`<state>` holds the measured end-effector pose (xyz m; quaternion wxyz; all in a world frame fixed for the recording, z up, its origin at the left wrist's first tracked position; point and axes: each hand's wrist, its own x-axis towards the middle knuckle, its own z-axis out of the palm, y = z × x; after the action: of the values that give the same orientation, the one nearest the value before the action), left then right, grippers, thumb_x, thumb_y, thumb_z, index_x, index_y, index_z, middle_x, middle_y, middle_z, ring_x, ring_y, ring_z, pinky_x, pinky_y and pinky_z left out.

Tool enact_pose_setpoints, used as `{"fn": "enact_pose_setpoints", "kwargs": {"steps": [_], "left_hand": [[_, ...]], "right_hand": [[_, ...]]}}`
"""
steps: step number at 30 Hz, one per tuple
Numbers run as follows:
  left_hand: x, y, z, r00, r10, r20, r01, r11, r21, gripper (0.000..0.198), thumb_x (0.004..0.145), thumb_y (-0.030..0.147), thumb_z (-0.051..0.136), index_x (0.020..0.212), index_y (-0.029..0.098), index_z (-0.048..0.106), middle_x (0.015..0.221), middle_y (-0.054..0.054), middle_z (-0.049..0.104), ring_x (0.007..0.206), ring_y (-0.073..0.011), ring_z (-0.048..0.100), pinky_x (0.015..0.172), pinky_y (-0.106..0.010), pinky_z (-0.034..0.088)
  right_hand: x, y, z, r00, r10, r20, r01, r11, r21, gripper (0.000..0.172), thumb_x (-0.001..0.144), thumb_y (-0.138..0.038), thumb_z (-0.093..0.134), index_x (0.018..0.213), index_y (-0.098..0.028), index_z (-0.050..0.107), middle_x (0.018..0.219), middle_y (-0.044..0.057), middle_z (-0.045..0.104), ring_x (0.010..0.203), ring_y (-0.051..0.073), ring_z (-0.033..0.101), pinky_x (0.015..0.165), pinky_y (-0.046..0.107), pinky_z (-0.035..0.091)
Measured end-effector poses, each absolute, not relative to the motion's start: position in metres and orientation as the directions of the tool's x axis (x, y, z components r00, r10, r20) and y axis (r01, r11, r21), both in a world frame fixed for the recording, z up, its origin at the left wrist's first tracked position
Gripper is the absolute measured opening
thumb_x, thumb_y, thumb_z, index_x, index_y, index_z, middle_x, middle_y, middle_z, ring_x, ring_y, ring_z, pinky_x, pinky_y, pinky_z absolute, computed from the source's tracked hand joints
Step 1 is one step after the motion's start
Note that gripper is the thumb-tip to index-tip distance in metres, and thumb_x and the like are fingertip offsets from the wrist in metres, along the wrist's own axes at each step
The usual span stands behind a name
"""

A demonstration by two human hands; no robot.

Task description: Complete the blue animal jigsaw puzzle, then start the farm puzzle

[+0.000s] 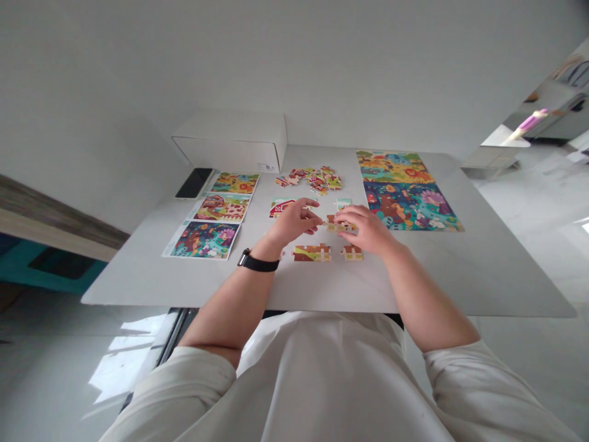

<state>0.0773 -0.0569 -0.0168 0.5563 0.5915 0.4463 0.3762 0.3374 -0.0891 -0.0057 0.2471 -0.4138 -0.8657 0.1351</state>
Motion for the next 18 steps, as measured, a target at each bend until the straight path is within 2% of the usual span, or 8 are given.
{"fn": "enact_pose_setpoints", "kwargs": {"steps": [4,7,13,16,18], "left_hand": [[0.064,-0.053,-0.016,0.386,0.922,-0.014,0.353,-0.133,0.926,0.040,0.081,0.030,0.088,0.116,0.020,0.071,0.075,-0.001,0.075,0.053,-0.0123,0.062,0.051,-0.023,0.045],[0.062,-0.058,-0.013,0.470,0.880,-0.059,0.510,-0.216,0.833,0.028,0.082,0.036,0.085,0.104,0.022,0.074,0.073,0.001,0.073,0.049,-0.0114,0.058,0.052,-0.025,0.042],[0.074,-0.074,-0.011,0.512,0.843,-0.165,0.695,-0.293,0.656,0.018,0.083,0.034,0.080,0.097,0.024,0.075,0.078,0.001,0.075,0.064,-0.0181,0.066,0.059,-0.028,0.040],[0.077,-0.076,-0.012,0.524,0.826,-0.208,0.724,-0.303,0.620,0.017,0.083,0.032,0.079,0.097,0.024,0.076,0.078,0.000,0.076,0.069,-0.0205,0.069,0.063,-0.029,0.042],[0.078,-0.076,-0.013,0.525,0.810,-0.260,0.728,-0.271,0.629,0.019,0.083,0.033,0.078,0.100,0.024,0.076,0.075,0.000,0.075,0.064,-0.0206,0.068,0.062,-0.029,0.043]], "right_hand": [[0.351,-0.097,-0.005,-0.614,0.781,0.115,0.651,0.583,-0.487,0.032,0.095,-0.030,0.078,0.127,-0.029,0.081,0.132,0.011,0.075,0.129,0.030,0.068,0.116,0.048,0.051],[0.357,-0.108,-0.007,-0.632,0.774,0.024,0.658,0.553,-0.511,0.029,0.095,-0.032,0.078,0.123,-0.031,0.084,0.129,0.010,0.075,0.127,0.030,0.069,0.114,0.046,0.053],[0.356,-0.119,-0.013,-0.653,0.757,-0.024,0.657,0.550,-0.515,0.030,0.094,-0.027,0.078,0.123,-0.031,0.085,0.119,0.009,0.075,0.113,0.027,0.072,0.104,0.041,0.057],[0.354,-0.118,-0.016,-0.649,0.761,-0.031,0.667,0.548,-0.504,0.030,0.093,-0.026,0.079,0.121,-0.031,0.085,0.120,0.009,0.076,0.113,0.028,0.072,0.104,0.041,0.057],[0.352,-0.118,-0.018,-0.646,0.762,-0.046,0.681,0.547,-0.487,0.030,0.092,-0.025,0.080,0.121,-0.030,0.085,0.121,0.009,0.076,0.113,0.028,0.072,0.104,0.042,0.057]]}}
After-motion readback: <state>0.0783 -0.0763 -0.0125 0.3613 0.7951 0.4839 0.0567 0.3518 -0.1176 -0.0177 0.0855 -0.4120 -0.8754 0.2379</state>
